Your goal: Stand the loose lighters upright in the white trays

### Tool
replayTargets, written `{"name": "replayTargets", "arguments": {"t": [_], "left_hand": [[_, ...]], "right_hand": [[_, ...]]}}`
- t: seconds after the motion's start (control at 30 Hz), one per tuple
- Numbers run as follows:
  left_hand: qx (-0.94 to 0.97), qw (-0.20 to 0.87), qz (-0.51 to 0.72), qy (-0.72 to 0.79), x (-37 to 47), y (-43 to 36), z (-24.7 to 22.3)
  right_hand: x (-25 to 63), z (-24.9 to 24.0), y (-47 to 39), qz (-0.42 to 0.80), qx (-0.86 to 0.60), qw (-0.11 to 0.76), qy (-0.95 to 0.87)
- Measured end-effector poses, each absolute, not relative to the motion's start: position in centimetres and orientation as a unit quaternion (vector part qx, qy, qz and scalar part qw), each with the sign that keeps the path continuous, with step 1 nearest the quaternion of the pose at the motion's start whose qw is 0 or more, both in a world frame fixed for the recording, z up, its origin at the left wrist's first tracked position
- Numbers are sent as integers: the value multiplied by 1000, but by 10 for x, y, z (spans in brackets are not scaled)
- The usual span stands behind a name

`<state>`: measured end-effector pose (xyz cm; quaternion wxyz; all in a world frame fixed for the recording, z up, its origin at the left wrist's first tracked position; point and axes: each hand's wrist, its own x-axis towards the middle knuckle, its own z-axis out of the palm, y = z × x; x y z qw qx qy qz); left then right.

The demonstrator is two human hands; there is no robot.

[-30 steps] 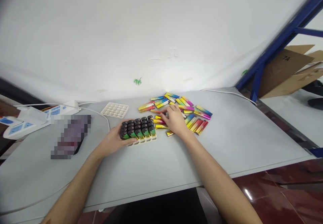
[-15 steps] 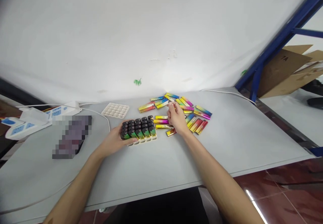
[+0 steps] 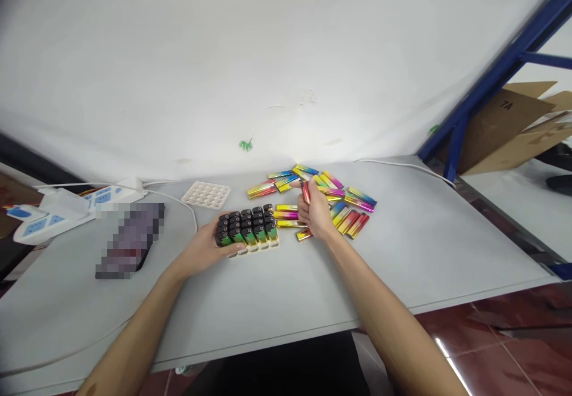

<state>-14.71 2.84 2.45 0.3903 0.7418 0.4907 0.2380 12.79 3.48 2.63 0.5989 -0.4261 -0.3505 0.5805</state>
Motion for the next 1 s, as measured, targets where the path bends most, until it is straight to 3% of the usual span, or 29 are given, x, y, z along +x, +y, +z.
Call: {"name": "replayTargets", "arguments": {"t": [1.0], "left_hand": [[744,382,228,498,-147,28,26]], "right_hand": [[125,29,33,615,-445,570,-315]]}}
